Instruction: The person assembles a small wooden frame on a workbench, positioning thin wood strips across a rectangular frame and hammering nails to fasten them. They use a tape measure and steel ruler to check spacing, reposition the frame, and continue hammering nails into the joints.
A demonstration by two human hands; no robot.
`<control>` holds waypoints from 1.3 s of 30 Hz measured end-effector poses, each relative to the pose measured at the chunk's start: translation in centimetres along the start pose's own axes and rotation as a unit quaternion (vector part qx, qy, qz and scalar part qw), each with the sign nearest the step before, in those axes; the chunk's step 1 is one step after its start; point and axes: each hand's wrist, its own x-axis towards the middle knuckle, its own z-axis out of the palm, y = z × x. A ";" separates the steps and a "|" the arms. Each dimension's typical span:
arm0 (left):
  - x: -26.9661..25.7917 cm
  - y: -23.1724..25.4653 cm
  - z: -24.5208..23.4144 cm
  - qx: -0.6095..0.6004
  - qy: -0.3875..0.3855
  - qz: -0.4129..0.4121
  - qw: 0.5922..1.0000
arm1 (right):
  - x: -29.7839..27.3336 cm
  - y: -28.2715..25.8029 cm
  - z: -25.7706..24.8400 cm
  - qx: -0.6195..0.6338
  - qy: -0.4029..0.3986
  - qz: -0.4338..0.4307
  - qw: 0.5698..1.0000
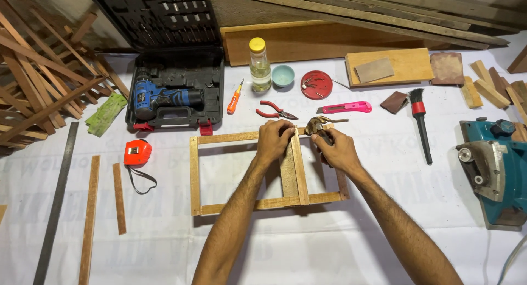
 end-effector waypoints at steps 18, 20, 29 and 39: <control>-1.3 -0.2 0.9 0.140 0.068 0.103 0.982 | -1.3 -1.6 0.2 0.020 0.014 -0.037 0.999; -1.2 0.0 0.7 0.142 0.067 0.096 0.983 | -1.8 -2.4 0.6 0.008 0.019 -0.081 0.996; -1.5 -0.8 1.0 0.142 0.081 0.087 0.983 | -1.2 -2.2 2.8 -0.132 0.087 -0.192 0.969; -1.4 -0.9 0.9 0.135 0.080 0.099 0.983 | -1.6 -3.6 2.6 -0.071 0.113 -0.225 0.965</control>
